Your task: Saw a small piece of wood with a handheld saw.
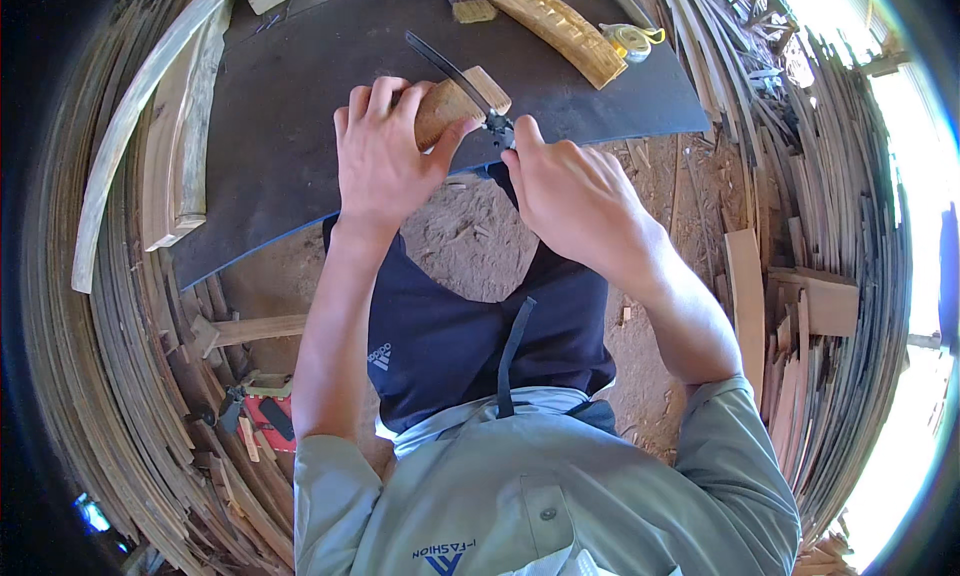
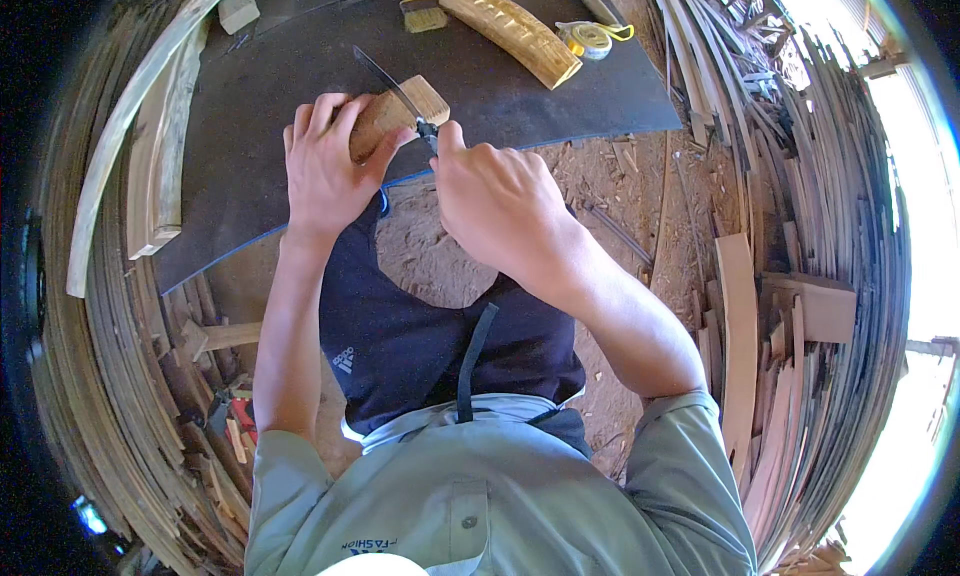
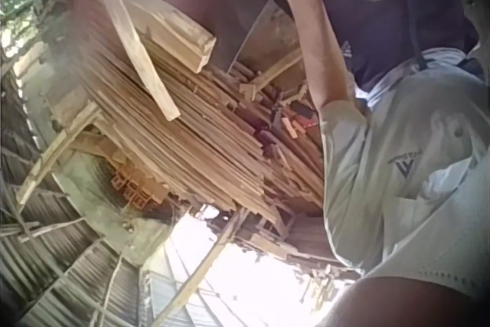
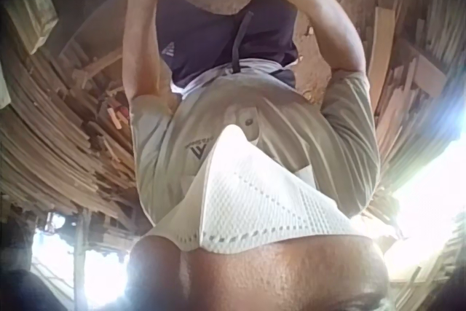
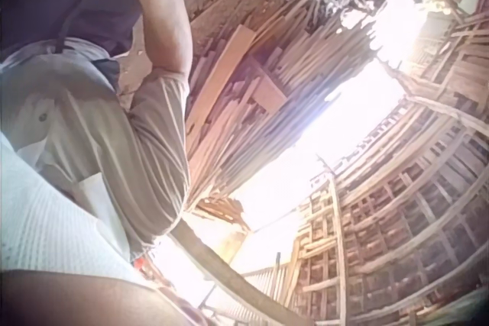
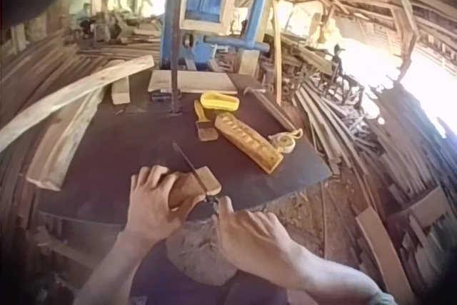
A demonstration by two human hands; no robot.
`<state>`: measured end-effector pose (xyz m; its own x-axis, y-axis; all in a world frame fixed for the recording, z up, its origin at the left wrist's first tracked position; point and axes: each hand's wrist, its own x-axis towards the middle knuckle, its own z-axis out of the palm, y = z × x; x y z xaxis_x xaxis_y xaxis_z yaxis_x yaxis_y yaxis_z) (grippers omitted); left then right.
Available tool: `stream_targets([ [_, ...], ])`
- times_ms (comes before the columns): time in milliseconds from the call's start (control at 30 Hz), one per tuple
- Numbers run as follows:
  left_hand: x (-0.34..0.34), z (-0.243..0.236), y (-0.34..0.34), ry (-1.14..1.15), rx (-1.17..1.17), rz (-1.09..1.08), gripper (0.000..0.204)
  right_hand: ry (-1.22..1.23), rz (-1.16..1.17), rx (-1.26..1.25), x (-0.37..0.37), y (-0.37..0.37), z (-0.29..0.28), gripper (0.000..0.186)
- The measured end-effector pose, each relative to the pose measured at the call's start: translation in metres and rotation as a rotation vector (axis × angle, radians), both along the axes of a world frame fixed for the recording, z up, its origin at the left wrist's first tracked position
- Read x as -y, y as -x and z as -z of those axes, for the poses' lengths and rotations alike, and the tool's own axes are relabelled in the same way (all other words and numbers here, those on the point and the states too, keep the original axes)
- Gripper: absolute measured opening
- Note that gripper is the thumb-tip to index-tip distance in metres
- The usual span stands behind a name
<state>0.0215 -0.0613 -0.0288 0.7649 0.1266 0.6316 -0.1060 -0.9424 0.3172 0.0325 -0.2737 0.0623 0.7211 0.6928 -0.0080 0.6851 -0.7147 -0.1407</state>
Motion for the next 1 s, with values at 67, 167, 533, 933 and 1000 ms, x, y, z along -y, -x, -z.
stream_targets([
  [67, 0.0, 0.0, 0.0, -0.004, 0.0, 0.006, 0.052, -0.044, 0.022, 0.032, -0.001, -0.001, 0.003, 0.028],
  [167, 0.0, 0.001, 0.001, -0.001, 0.0, 0.007, 0.052, -0.009, 0.058, -0.001, -0.003, -0.002, 0.006, 0.028],
  [533, -0.003, 0.005, -0.002, -0.051, 0.013, 0.016, 0.053, 0.003, 0.067, -0.01, -0.001, 0.004, -0.003, 0.028],
  [933, -0.001, 0.004, -0.001, -0.032, 0.045, 0.028, 0.052, 0.048, 0.104, -0.03, -0.007, 0.005, -0.01, 0.027],
  [1000, -0.001, 0.004, -0.001, -0.043, 0.035, 0.011, 0.052, 0.03, 0.108, -0.034, -0.009, 0.006, -0.014, 0.026],
])
